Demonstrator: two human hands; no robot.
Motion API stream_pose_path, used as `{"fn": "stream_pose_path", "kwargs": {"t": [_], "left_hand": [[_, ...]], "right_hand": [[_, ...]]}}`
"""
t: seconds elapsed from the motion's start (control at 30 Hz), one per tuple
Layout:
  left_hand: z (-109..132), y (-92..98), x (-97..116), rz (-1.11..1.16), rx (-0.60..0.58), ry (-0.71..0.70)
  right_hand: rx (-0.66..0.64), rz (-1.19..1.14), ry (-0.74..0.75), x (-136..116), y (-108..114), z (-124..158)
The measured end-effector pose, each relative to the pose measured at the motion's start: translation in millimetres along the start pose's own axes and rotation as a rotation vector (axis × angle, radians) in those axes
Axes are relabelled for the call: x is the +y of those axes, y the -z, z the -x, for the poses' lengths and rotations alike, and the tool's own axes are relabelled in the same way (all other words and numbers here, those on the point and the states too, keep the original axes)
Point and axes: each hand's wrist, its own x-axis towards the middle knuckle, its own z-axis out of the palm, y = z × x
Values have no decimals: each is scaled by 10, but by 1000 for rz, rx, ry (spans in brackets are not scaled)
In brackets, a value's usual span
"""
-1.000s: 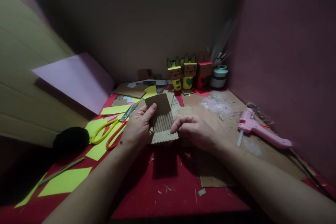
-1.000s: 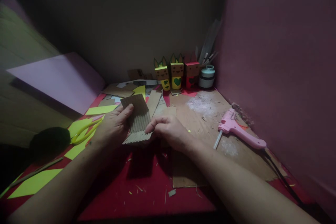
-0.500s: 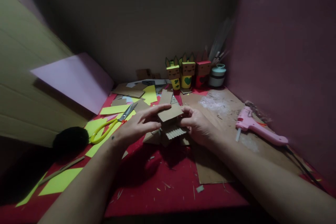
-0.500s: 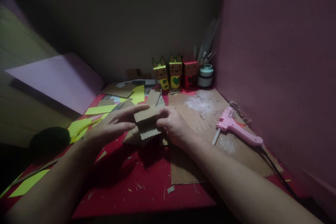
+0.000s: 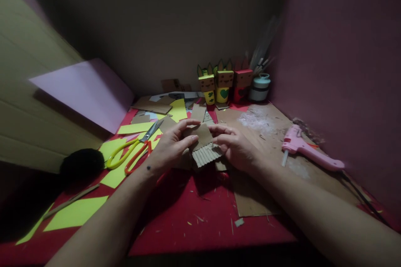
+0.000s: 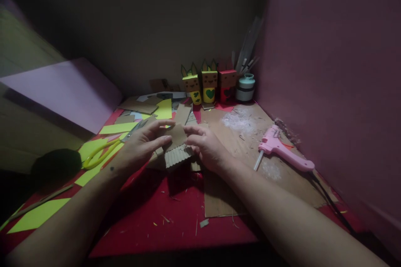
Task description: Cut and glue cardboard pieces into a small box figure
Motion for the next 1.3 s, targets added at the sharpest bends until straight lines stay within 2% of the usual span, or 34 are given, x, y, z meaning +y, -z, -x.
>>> {"fn": "stream_pose_path", "kwargs": {"t": [0.13,0.37,0.5,0.67,0.87,1.0,1.07,1.2,1.3], "left_hand": [[17,-5,8,-9,-5,11],[25,-36,20,45,-103,84],[16,-56,-23,9,-50,28],[17,-81,-98,-60,-51,-40],[42,-64,-157,-182,-71,-89],[40,-43,-156,-359,-52,-148],[30,-37,-144,-278,-93,-95],[16,-23,-95,29,-224,39],[23,-3,-51,103,-217,71]], "right_hand": [[-14,59,17,12,-8,0],[114,108,62,11,-17,-17],[96,138,66,12,-12,-10],[105,65,-25,-18,-6,0],[121,98,-88,-28,-12,9],[95,-70,-167,-39,27,-17],[87,-148,-180,-54,42,-35],[36,-214,-142,-88,13,-40],[-9,-162,-76,-82,-36,-6]]}}
